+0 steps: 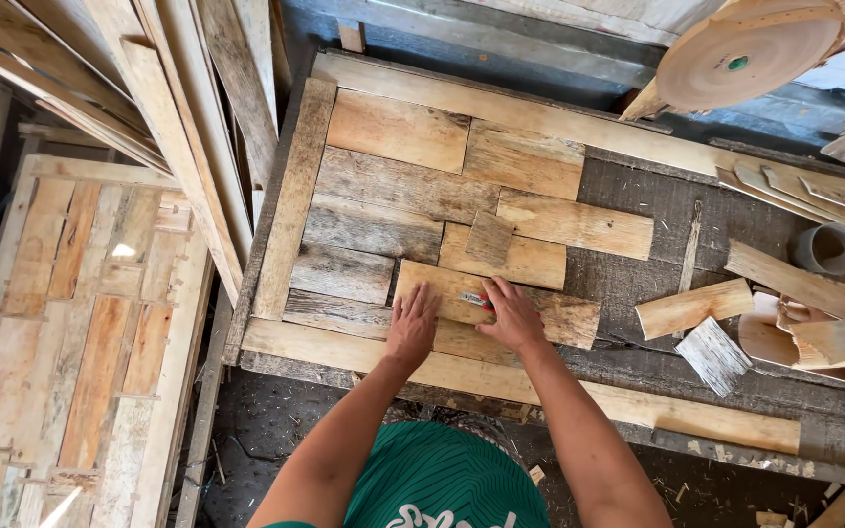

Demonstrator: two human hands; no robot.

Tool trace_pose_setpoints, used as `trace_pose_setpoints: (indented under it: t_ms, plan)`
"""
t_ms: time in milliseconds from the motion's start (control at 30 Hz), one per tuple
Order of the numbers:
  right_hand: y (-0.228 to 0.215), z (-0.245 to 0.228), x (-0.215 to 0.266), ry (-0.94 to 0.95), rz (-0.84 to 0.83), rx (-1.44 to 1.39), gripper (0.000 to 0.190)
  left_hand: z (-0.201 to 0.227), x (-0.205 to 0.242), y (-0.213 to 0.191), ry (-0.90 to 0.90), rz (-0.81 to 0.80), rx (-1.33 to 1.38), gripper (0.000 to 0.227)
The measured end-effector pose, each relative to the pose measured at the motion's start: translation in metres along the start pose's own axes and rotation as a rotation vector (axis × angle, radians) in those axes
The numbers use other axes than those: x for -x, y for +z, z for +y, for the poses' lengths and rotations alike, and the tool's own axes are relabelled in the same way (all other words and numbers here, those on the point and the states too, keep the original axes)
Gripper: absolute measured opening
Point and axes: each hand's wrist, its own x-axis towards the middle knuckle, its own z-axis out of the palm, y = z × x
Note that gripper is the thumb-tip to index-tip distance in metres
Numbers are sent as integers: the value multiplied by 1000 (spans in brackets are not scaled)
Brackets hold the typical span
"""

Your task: Arranging and trimming wooden strips on a flat surface to create a pattern.

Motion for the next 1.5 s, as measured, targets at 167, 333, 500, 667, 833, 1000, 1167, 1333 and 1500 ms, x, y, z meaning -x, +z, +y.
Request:
trace_pose_setpoints:
  t_ms: [167, 333, 500, 667, 833, 1000, 1167, 1333, 1500]
  plan:
    - [3, -10, -7, -15, -11, 30, 107, 0, 2, 0, -39, 10, 28, 58]
    - [7, -12, -10, -20, -39, 55, 107, -1, 1, -7, -55, -4, 24, 61]
    - [7, -8, -9, -7, -43, 53, 105, 0, 1, -6, -33, -8, 9, 59]
    - [4, -8, -6, -17, -26, 63, 106, 2, -2, -8, -38, -28, 26, 58]
    - [9, -7, -9, -11, -52, 77, 107, -1, -2, -8, -54, -68, 28, 61]
    - [10, -7, -9, -10, -44, 76, 106, 0, -3, -10, -43, -50, 24, 62]
    - [14, -7, -9, -7, -42, 67, 101, -3, -1, -5, -51, -62, 16, 62]
    - [19, -9, -6, 14, -30, 58, 94, -4, 0, -5, -40, -51, 8, 62]
    - [12, -5, 11, 56, 57, -46, 87, 1, 0, -6, -75, -81, 13, 61]
